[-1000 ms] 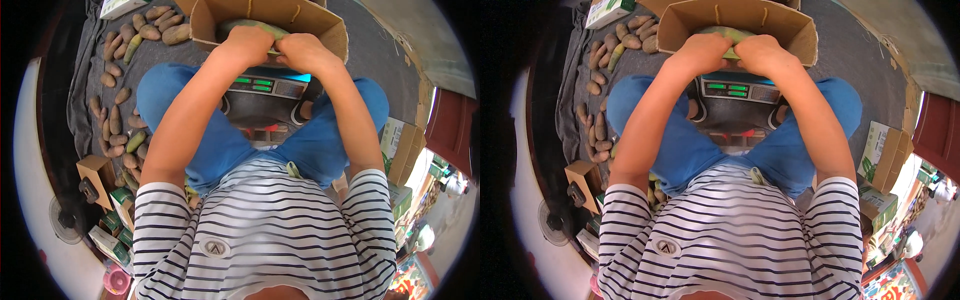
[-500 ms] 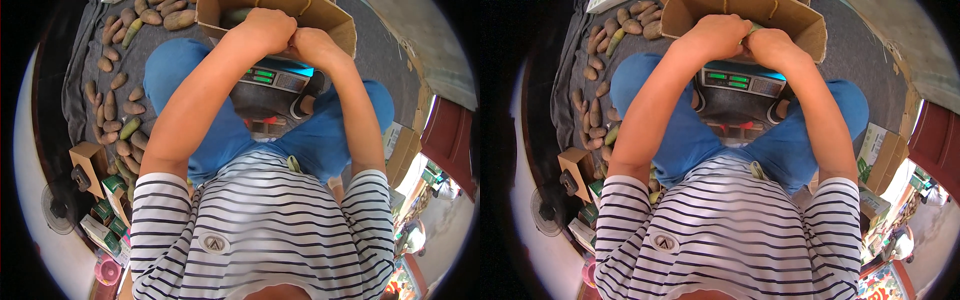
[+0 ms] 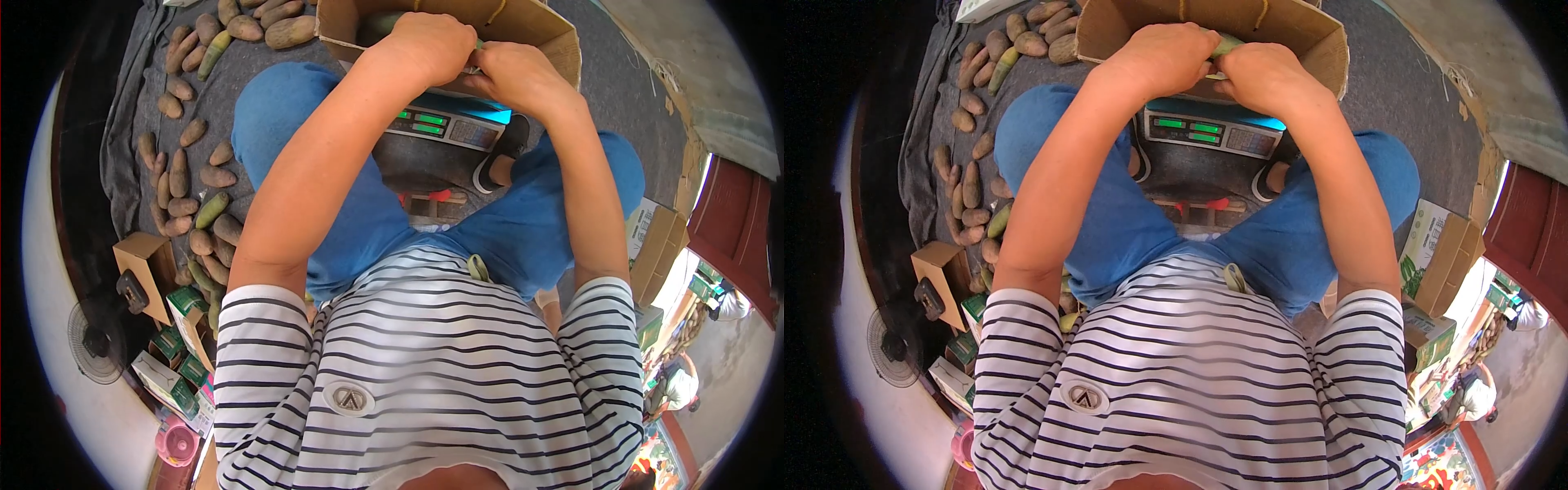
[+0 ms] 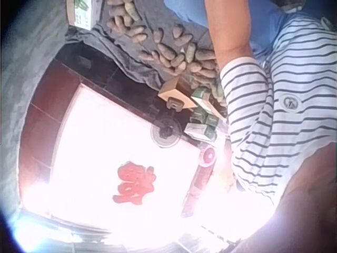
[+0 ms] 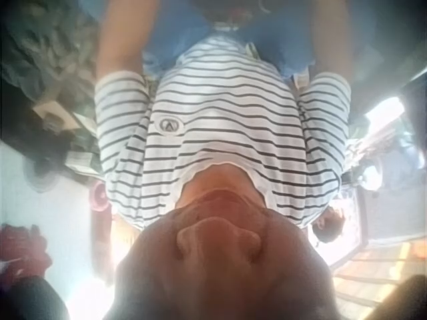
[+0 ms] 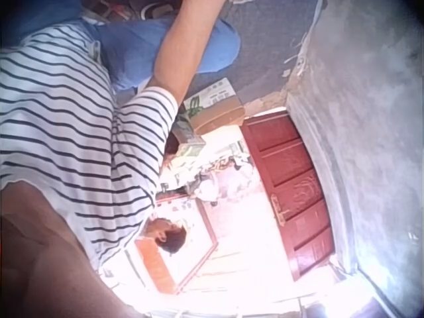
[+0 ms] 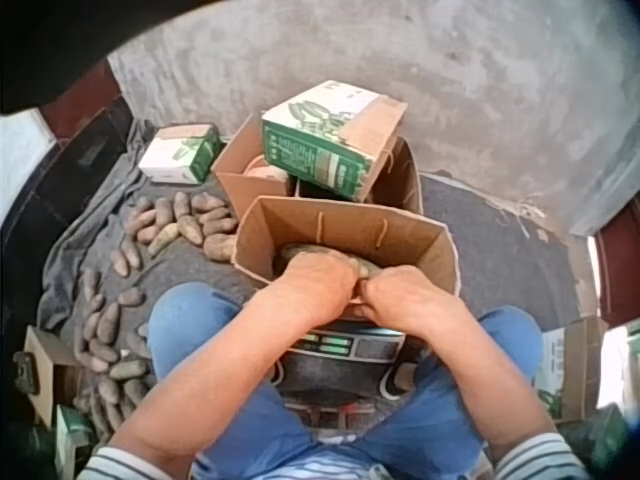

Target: The person sorts produce from a pile on the floor into individual cardboard boxes by hand, then weighs each box on a digital scale.

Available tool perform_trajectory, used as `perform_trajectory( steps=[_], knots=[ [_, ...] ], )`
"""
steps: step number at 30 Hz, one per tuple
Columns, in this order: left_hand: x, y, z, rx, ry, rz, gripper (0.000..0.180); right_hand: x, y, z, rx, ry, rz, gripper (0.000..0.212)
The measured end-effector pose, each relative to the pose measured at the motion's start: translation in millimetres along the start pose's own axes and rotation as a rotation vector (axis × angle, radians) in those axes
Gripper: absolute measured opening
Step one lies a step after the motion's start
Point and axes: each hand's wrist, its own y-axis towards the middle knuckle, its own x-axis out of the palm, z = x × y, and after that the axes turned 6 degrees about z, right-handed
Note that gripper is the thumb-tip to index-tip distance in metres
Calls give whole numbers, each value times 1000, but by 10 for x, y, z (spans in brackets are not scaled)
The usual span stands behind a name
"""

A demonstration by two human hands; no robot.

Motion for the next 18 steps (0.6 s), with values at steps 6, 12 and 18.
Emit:
perform_trajectory(
  steps=[6,12,18],
  knots=[
    [-28,-9,11,24,-21,-5,26,-34,-9,-17,4,-18,-16,22],
    [2,39,45,56,-12,-28,30,-214,-25,-170,-10,75,-88,25],
    [21,46,64,142,35,176,24,-124,-48,-111,9,63,70,24]
  ],
)
